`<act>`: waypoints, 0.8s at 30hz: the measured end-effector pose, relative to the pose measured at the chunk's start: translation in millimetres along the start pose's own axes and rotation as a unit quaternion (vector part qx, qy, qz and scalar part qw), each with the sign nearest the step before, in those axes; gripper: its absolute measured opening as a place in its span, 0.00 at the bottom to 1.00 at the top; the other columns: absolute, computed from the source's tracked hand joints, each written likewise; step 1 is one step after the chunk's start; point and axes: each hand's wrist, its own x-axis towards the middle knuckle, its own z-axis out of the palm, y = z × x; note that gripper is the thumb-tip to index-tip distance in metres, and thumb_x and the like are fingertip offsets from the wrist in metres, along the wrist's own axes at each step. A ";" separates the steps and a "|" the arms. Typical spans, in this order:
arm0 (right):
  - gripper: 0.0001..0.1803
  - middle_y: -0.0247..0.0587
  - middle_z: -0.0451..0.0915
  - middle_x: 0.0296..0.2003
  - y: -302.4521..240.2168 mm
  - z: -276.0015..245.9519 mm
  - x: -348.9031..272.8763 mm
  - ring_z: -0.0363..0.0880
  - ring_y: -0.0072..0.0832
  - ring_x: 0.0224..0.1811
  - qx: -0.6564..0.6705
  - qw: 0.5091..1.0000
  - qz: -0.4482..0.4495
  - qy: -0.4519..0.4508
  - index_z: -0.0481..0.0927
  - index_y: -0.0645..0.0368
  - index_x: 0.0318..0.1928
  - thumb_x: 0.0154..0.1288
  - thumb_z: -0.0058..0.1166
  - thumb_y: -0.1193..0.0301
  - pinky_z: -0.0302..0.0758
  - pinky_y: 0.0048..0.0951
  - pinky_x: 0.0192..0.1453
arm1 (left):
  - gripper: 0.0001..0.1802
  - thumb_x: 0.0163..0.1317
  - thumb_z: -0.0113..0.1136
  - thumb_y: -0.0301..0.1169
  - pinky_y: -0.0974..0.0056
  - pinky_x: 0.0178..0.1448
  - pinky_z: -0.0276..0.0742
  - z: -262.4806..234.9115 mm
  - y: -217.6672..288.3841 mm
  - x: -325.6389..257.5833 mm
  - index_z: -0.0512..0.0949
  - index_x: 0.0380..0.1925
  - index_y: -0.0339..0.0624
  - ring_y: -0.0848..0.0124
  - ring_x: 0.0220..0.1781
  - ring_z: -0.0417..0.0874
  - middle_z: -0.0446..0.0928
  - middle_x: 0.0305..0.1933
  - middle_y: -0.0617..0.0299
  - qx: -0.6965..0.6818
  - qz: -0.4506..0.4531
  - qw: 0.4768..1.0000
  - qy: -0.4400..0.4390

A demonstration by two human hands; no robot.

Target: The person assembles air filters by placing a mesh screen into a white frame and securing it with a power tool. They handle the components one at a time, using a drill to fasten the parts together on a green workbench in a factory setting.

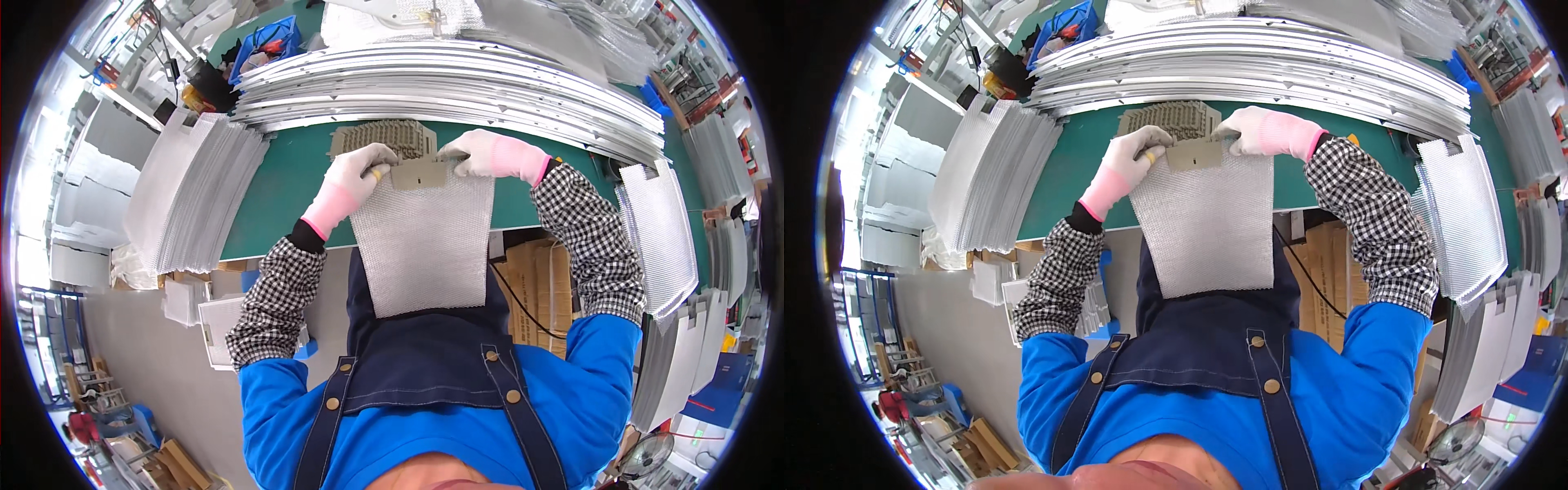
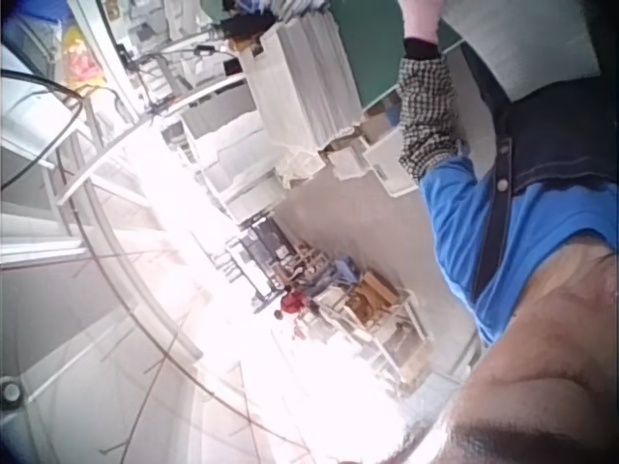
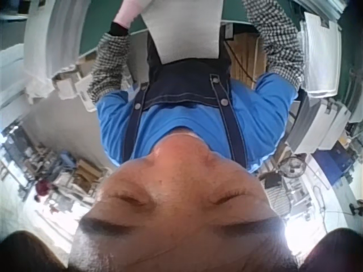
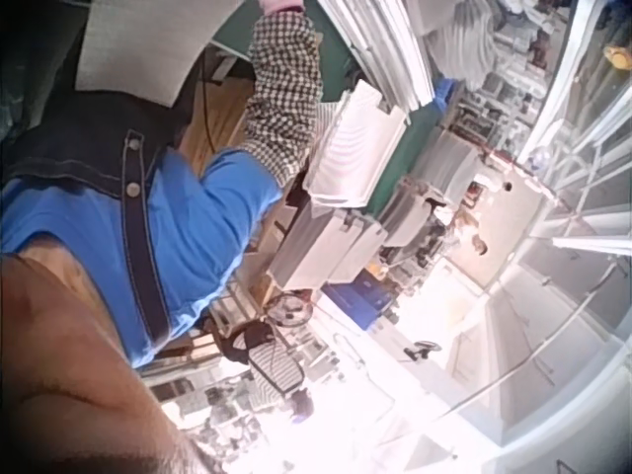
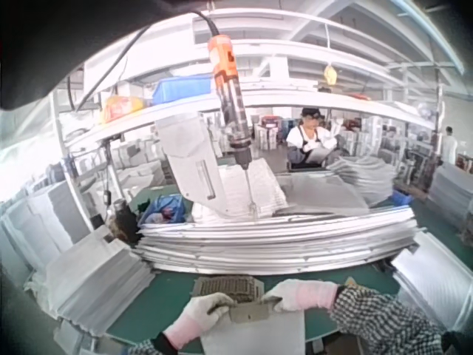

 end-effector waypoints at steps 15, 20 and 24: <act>0.13 0.47 0.82 0.33 -24.6 -1.8 -22.7 0.81 0.32 0.38 0.046 0.997 -0.033 0.050 0.81 0.66 0.42 0.62 0.61 0.69 0.76 0.32 0.46 | 0.29 0.53 0.74 0.44 0.53 0.56 0.80 7.8 86.0 66.7 0.81 0.56 0.48 0.54 0.54 0.85 0.84 0.49 0.54 0.357 -0.052 0.830 -0.426; 0.13 0.48 0.83 0.34 2.6 0.1 -3.4 0.82 0.35 0.39 0.027 0.999 -0.010 0.041 0.82 0.66 0.43 0.62 0.60 0.70 0.77 0.36 0.47 | 0.31 0.54 0.74 0.47 0.54 0.59 0.79 -14.7 42.7 44.4 0.80 0.58 0.52 0.54 0.59 0.83 0.84 0.53 0.53 0.330 -0.107 0.904 -0.251; 0.25 0.52 0.84 0.49 -7.5 17.4 23.7 0.83 0.41 0.52 0.058 0.994 -0.040 0.080 0.79 0.55 0.61 0.61 0.60 0.72 0.77 0.39 0.61 | 0.32 0.55 0.74 0.48 0.53 0.62 0.78 -16.8 18.6 36.9 0.80 0.58 0.46 0.53 0.58 0.83 0.84 0.52 0.50 0.258 -0.152 0.919 -0.256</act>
